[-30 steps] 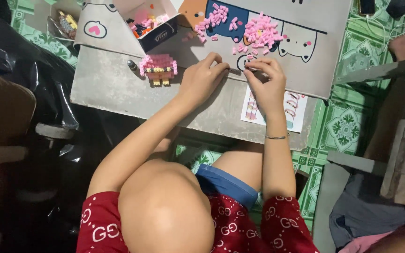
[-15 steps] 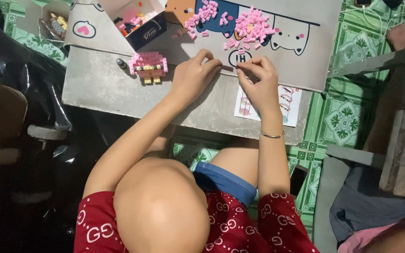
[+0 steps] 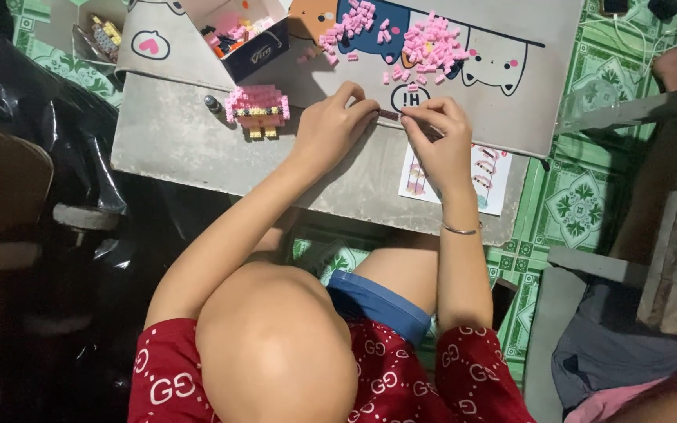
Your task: Assembling a small figure from interlocking toy blocks while following an instruction manual.
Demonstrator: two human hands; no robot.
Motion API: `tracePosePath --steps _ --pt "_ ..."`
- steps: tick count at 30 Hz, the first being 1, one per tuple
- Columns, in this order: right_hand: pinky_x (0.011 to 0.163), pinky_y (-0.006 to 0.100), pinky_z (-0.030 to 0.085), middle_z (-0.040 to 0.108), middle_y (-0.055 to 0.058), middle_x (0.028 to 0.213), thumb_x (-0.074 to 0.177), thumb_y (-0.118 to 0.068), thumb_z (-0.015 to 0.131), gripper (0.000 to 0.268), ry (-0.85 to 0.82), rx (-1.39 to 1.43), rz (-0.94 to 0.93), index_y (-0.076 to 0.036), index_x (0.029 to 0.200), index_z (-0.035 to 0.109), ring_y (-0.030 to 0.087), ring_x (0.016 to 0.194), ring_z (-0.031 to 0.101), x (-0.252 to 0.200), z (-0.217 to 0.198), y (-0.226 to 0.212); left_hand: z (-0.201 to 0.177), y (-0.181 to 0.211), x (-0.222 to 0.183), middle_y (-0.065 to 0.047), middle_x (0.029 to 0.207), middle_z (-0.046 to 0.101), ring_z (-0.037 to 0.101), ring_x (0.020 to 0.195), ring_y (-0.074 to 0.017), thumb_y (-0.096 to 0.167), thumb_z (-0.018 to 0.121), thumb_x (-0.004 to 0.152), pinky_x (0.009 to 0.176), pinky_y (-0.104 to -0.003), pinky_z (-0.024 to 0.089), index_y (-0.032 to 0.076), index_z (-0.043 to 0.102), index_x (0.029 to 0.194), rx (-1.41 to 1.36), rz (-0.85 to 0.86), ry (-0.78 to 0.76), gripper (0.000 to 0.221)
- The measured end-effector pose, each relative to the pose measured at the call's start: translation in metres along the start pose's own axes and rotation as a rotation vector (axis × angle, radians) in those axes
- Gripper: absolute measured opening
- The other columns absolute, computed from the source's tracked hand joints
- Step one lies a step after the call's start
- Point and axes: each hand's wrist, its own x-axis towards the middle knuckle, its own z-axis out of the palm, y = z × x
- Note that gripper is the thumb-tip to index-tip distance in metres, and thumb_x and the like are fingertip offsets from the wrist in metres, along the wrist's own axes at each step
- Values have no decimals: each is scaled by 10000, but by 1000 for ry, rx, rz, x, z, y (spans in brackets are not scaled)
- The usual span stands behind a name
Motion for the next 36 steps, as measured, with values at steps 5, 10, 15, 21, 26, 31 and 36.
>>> tracePosePath --steps 5,10,15,21,26,31,36 --pt "778 313 532 578 86 889 867 -56 714 121 20 63 25 -89 983 720 193 880 540 1 2 -3 -2 -1 1 5 875 520 666 626 -253 209 574 926 521 -316 529 158 645 894 -1 5 -3 93" --pt "810 323 502 589 72 892 846 -62 733 133 15 37 4 -112 968 730 205 878 541 1 4 0 2 -3 -1 12 878 513 670 640 -245 207 577 923 535 -308 532 165 645 899 2 -3 -4 83" --pt "820 329 478 598 72 898 852 -64 729 127 10 41 21 -109 972 730 202 873 538 1 3 -3 3 -2 0 15 873 515 673 645 -239 213 579 921 536 -307 532 166 651 898 15 -5 0 89" --pt "802 308 485 594 68 885 843 -56 735 129 9 54 27 -107 961 731 200 874 539 0 3 -1 2 -2 0 11 872 517 673 648 -239 215 586 917 539 -304 531 159 654 892 0 -13 -16 92" --pt "789 283 506 594 76 878 841 -44 729 137 9 68 48 -91 969 727 196 863 531 0 2 -3 0 -1 0 10 878 517 676 659 -249 231 574 925 547 -316 534 164 654 898 -13 -30 -26 107" --pt "742 246 532 591 64 880 870 -39 697 129 19 122 120 -88 987 717 114 811 544 1 0 -8 -1 -2 1 11 881 512 675 657 -249 241 564 932 550 -315 537 166 652 899 -16 -30 -47 120" --pt "729 288 553 581 86 878 863 -32 714 122 14 146 134 -73 978 721 158 807 595 1 1 -4 -3 0 1 12 867 517 678 652 -237 217 586 917 546 -301 536 159 661 887 -22 -40 -42 99"
